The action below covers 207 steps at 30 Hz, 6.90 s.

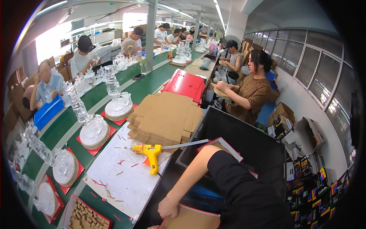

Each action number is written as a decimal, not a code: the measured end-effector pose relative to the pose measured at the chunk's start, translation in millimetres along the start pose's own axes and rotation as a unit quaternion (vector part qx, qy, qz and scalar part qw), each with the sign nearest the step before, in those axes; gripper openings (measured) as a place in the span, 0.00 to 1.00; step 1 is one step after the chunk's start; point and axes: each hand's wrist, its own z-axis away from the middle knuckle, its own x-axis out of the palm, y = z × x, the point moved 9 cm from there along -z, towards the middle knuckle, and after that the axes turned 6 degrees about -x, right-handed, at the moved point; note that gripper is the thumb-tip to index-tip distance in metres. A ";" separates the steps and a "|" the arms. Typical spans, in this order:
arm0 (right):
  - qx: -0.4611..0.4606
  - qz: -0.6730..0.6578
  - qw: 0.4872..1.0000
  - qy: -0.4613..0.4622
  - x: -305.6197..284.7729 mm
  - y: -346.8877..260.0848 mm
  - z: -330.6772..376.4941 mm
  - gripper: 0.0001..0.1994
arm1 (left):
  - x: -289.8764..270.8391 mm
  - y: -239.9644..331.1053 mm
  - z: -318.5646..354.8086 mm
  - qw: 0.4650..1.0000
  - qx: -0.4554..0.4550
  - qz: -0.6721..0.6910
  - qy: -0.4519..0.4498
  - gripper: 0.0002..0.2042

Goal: Assembling decorative glass fixtures using a hot glue gun to attach small cork components and then packaging them into cardboard boxes.

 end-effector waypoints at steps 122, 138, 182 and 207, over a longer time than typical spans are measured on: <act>-0.050 -0.543 0.657 0.521 -164.5 31.4 215.7 0.16 | -129.7 69.4 21.4 0.840 0.055 0.031 0.539 0.18; 0.116 -0.526 0.682 0.495 -167.2 80.2 164.2 0.15 | -129.9 29.4 8.6 0.763 0.072 0.112 0.632 0.03; 0.242 -0.507 0.724 0.399 -157.9 122.8 122.8 0.09 | -130.3 38.7 2.4 0.777 0.077 0.131 0.611 0.02; 0.201 -0.486 0.713 0.464 -152.4 131.9 195.0 0.14 | -133.3 43.4 -3.5 0.770 0.072 0.127 0.621 0.01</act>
